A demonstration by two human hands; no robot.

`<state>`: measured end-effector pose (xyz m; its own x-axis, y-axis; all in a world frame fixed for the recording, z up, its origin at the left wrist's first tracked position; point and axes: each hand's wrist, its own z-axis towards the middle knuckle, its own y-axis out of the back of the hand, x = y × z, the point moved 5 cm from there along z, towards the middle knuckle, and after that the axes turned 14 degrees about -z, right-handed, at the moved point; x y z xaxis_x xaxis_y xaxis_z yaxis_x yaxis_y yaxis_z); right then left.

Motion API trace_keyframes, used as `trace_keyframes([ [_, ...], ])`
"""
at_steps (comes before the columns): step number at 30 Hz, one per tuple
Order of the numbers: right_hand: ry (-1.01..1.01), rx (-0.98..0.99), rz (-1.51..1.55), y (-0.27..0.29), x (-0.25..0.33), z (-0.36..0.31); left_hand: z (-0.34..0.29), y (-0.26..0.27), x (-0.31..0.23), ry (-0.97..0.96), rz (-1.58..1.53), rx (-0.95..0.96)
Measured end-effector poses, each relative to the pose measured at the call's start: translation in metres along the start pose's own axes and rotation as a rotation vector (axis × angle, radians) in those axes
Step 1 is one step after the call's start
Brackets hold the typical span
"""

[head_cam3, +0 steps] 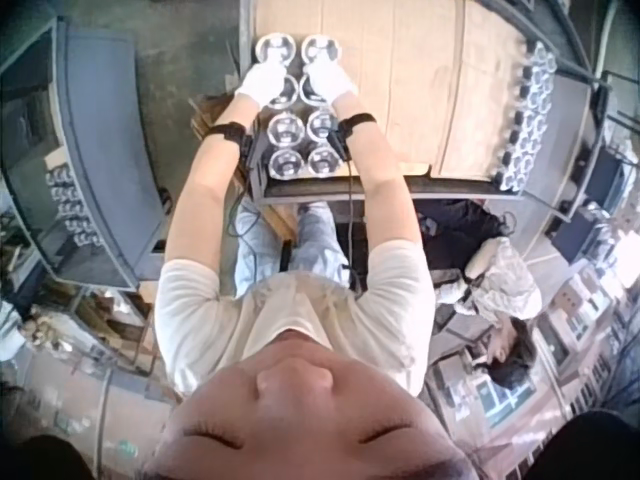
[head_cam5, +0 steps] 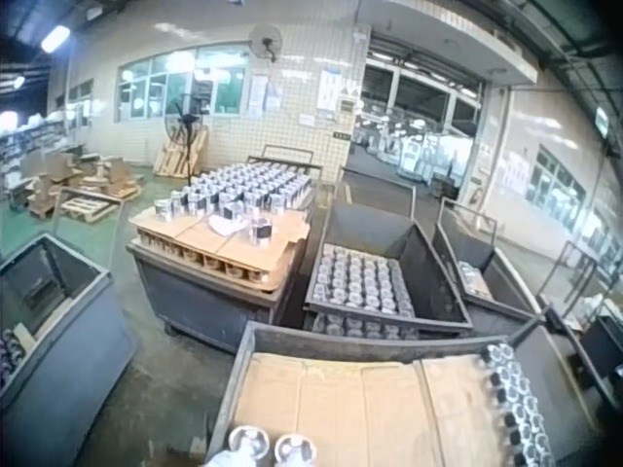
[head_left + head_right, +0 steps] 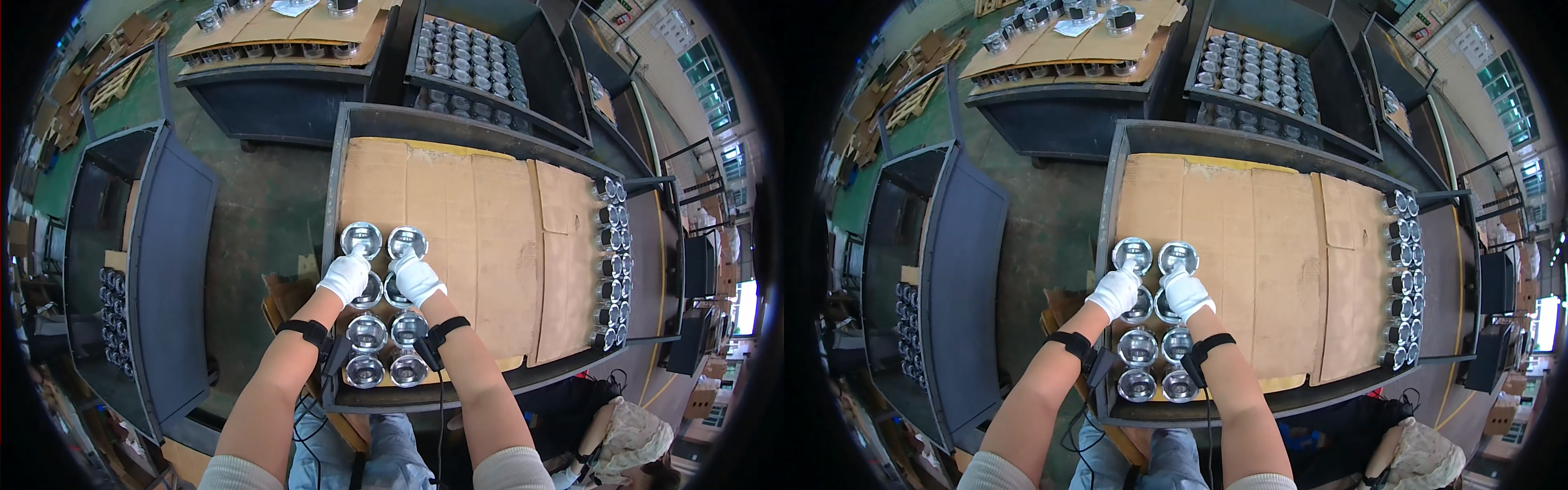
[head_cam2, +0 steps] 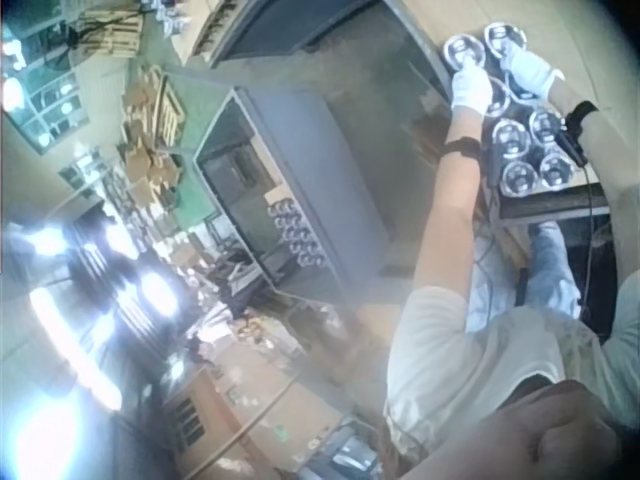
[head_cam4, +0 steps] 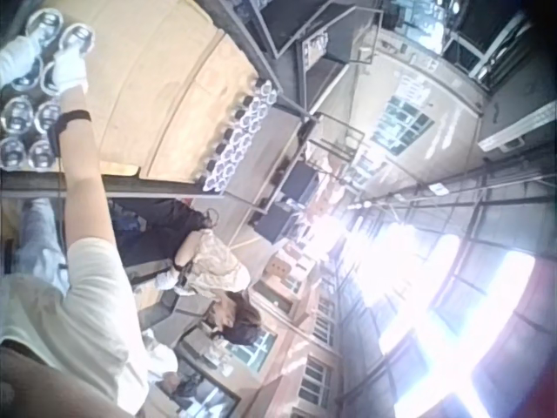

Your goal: Inspecting metal engine pistons and arranging them in a storage cart.

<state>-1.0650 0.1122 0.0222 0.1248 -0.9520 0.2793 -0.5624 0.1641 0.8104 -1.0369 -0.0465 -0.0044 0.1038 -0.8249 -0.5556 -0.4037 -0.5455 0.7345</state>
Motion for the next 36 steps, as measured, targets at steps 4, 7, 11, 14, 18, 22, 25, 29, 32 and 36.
trace_keyframes([
  [4,-0.085,0.03,0.061,0.016,0.012,-0.012,-0.005,-0.001,0.004,0.01,-0.025,-0.012],
  [7,-0.096,0.025,0.054,0.023,0.0,-0.015,-0.02,0.03,-0.027,0.129,-0.304,-0.059],
  [11,0.071,-0.002,-0.057,0.02,-0.001,-0.02,-0.016,0.018,-0.025,0.053,-0.15,0.014],
  [14,-0.099,0.049,0.09,0.017,0.009,-0.022,-0.012,0.013,-0.007,0.127,-0.221,-0.033],
  [18,-0.122,0.046,0.138,0.019,0.019,-0.031,-0.014,0.009,0.006,0.096,-0.197,-0.04],
  [22,-0.013,-0.162,-0.047,0.02,0.004,-0.048,-0.031,0.022,-0.027,-0.05,0.044,-0.043],
  [25,0.183,-0.599,-0.338,0.051,0.013,-0.103,-0.083,0.041,-0.053,-0.214,0.128,-0.209],
  [29,0.145,-0.449,-0.326,0.043,-0.008,-0.168,-0.17,0.042,-0.078,-0.285,0.14,-0.263],
  [32,0.267,-0.276,-0.308,0.005,-0.013,-0.202,-0.212,0.0,-0.079,-0.371,0.173,-0.136],
  [36,0.309,-0.146,-0.336,-0.045,-0.002,-0.193,-0.197,-0.052,-0.064,-0.366,0.157,-0.028],
])
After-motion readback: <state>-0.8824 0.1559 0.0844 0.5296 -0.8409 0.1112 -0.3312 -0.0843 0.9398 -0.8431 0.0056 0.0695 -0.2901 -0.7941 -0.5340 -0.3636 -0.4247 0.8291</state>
